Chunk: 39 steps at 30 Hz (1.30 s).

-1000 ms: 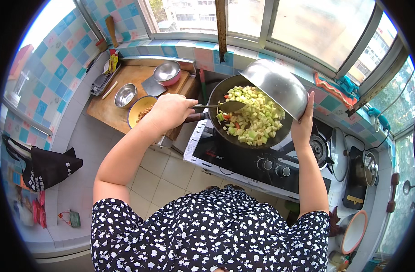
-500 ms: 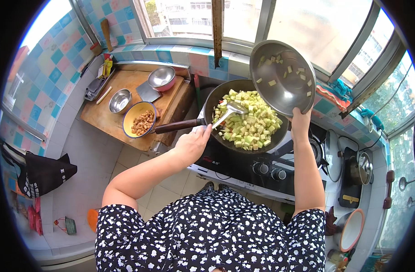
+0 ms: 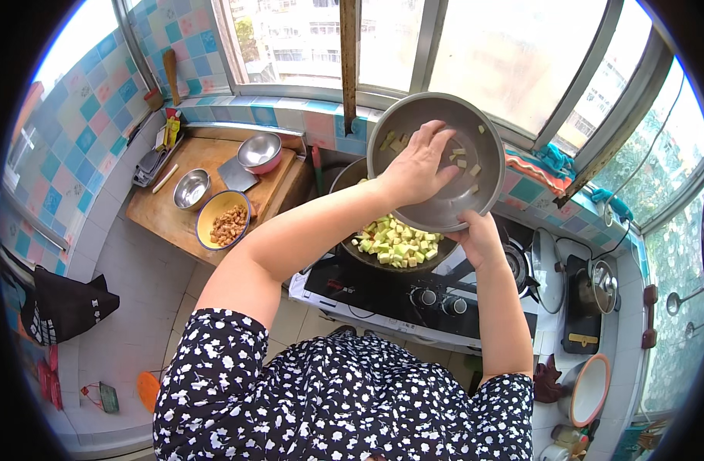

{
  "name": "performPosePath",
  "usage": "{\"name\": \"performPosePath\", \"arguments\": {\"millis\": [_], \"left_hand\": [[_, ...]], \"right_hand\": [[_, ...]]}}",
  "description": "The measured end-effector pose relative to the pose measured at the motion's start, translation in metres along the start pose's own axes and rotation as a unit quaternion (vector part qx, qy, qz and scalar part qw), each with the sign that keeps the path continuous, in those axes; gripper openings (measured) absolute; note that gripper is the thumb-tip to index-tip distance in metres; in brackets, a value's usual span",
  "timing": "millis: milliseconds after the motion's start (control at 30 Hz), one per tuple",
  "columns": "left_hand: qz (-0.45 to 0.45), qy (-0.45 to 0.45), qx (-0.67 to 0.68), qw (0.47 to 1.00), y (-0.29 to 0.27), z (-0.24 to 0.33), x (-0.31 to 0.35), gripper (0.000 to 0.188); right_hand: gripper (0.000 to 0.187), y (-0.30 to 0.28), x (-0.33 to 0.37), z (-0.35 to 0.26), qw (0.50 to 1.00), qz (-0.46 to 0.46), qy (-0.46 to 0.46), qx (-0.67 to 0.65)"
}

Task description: The person stir-fries diced tomatoes and green vegetables in a wok on a gas stove. They add the green vegetables to the wok and continuously stir the mixture with a spatula to ensure even cooking.

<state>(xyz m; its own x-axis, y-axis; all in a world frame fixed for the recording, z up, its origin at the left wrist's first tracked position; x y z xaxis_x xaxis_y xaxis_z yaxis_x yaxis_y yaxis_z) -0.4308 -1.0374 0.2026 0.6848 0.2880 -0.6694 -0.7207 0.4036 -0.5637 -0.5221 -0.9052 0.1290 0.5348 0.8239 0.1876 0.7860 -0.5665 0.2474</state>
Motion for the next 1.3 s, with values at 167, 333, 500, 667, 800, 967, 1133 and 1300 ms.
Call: {"name": "performPosePath", "arguments": {"millis": [167,333,500,667,800,967,1133,1300], "left_hand": [[0.076,-0.046,0.186,0.979,0.049,-0.002,-0.031,0.049],[-0.219,0.291,-0.107,0.925,0.082,0.009,0.004,0.019],[-0.149,0.406,-0.228,0.873,0.075,0.012,-0.005,0.020],[-0.101,0.272,-0.323,0.901,0.058,-0.026,-0.014,0.024],[-0.079,0.185,-0.344,0.917,0.046,-0.058,-0.009,0.022],[-0.152,0.067,-0.243,0.956,0.066,-0.063,0.020,0.023],[-0.190,0.059,-0.174,0.965,0.053,-0.065,0.003,0.037],[0.029,0.049,-0.251,0.966,0.024,-0.067,-0.034,0.043]], "right_hand": [[0.051,0.007,0.009,0.009,1.000,-0.014,-0.004,0.018],[0.050,-0.012,0.012,0.006,0.999,0.019,-0.025,0.038],[0.053,-0.015,0.010,0.004,0.996,0.037,-0.041,0.065],[0.072,-0.022,0.013,-0.008,0.988,0.097,-0.078,0.094],[0.082,-0.021,0.004,-0.013,0.972,0.108,-0.164,0.130],[0.080,-0.024,-0.014,-0.018,0.924,0.172,-0.258,0.224],[0.078,-0.022,-0.016,-0.019,0.880,0.205,-0.277,0.325],[0.080,-0.002,-0.004,-0.012,0.903,0.161,-0.286,0.276]]}}
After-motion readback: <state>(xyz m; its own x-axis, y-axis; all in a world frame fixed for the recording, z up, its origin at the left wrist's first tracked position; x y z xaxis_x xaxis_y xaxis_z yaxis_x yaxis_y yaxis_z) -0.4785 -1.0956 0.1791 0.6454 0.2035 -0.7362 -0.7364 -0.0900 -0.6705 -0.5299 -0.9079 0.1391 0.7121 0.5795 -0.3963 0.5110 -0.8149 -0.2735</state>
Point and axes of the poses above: each hand's wrist, its own x-axis away from the middle knuckle, its own y-axis out of the palm, z = x × y, the point moved 5 cm from there along -x, towards the middle knuckle, and after that the axes turned 4 degrees about x, right-handed, at the moved point
